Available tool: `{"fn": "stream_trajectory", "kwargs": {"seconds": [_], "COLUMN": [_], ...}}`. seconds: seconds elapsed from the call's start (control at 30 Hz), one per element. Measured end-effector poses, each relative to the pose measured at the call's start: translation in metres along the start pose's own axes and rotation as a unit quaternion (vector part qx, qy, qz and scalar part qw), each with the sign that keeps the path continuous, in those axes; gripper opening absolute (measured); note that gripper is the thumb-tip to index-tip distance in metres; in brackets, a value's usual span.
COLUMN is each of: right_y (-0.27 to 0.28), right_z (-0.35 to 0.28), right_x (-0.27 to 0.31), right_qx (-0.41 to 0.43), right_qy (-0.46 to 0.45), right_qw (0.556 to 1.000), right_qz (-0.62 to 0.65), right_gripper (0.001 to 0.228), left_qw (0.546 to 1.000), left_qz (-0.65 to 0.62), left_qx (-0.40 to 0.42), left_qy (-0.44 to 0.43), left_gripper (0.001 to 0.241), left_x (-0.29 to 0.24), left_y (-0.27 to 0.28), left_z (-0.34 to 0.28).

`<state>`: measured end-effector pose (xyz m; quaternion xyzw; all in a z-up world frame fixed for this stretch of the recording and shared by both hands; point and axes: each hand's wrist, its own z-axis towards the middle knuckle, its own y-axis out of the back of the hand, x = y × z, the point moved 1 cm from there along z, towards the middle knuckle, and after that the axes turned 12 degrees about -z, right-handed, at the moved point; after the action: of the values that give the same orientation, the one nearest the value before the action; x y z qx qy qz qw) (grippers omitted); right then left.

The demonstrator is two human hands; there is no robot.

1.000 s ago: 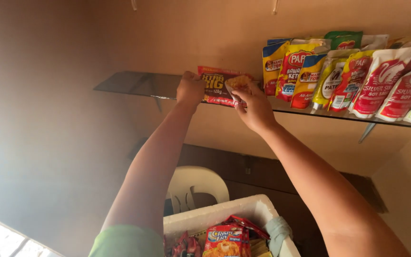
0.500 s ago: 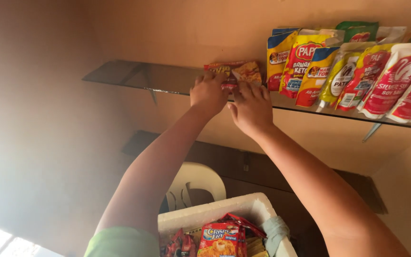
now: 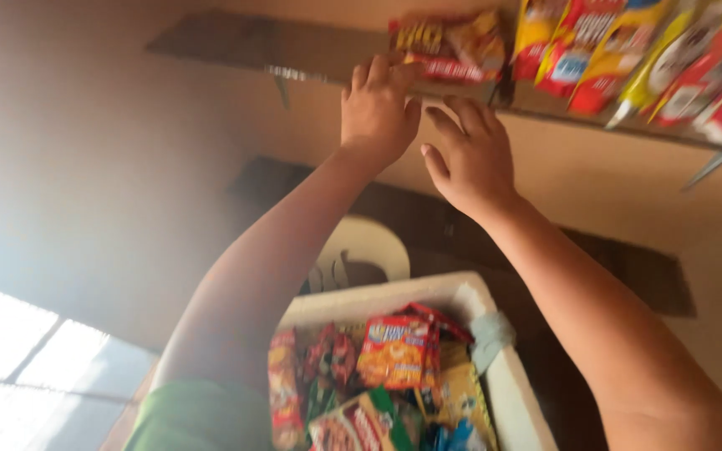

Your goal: Organizing various condiment packets and instant noodles from a styrofoam container onto a shelf.

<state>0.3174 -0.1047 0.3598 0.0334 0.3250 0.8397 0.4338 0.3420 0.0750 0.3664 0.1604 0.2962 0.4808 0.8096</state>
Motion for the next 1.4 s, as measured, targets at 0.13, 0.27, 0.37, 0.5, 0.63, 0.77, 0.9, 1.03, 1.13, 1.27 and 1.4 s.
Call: {"fn": "stream_trajectory", "kwargs": {"seconds": [0.13, 0.27, 0.37, 0.5, 0.63, 0.77, 0.9, 1.03, 1.13, 1.27, 1.4], "right_y": [0.023, 0.026, 0.008, -0.011, -0.014, -0.032, -0.042, -0.044, -0.045, -0.035, -0.004], "right_z": [-0.056, -0.124, -0.178, -0.24, -0.299, -0.346, -0.366, -0.369, -0.375, -0.366, -0.344], "right_x": [0.048, 0.096, 0.129, 0.184, 0.226, 0.256, 0.272, 0.282, 0.28, 0.244, 0.205], "right_qx": [0.028, 0.094, 0.141, 0.242, 0.294, 0.429, 0.483, 0.488, 0.452, 0.358, 0.314], "right_qy": [0.018, -0.006, -0.028, -0.105, -0.105, -0.18, -0.231, -0.461, -0.535, -0.524, -0.487], "right_qw": [0.991, 0.967, 0.945, 0.892, 0.857, 0.755, 0.678, 0.313, 0.162, 0.239, 0.254], "right_qz": [0.131, 0.235, 0.294, 0.367, 0.41, 0.463, 0.504, 0.671, 0.695, 0.735, 0.775], "right_gripper": [0.044, 0.039, 0.034, 0.033, 0.035, 0.037, 0.04, 0.041, 0.042, 0.034, 0.041], "left_qw": [0.995, 0.978, 0.944, 0.886, 0.932, 0.944, 0.938, 0.954, 0.961, 0.968, 0.975], "left_qz": [-0.096, -0.168, -0.206, -0.082, 0.043, 0.05, 0.016, -0.08, -0.127, -0.155, -0.142], "left_qx": [0.013, 0.12, 0.206, 0.352, 0.271, 0.129, 0.074, 0.067, 0.086, 0.149, 0.04], "left_qy": [-0.038, -0.01, 0.158, 0.289, 0.237, 0.301, 0.339, 0.281, 0.228, 0.13, 0.164], "left_gripper": [0.036, 0.026, 0.026, 0.041, 0.074, 0.056, 0.037, 0.029, 0.028, 0.022, 0.046], "left_x": [-0.001, 0.02, 0.034, 0.047, 0.039, 0.032, 0.006, -0.05, -0.093, -0.106, -0.107], "left_y": [0.05, 0.083, 0.103, 0.121, 0.12, 0.116, 0.122, 0.129, 0.133, 0.134, 0.166], "left_z": [-0.1, -0.204, -0.282, -0.372, -0.465, -0.505, -0.512, -0.495, -0.495, -0.512, -0.472]}}
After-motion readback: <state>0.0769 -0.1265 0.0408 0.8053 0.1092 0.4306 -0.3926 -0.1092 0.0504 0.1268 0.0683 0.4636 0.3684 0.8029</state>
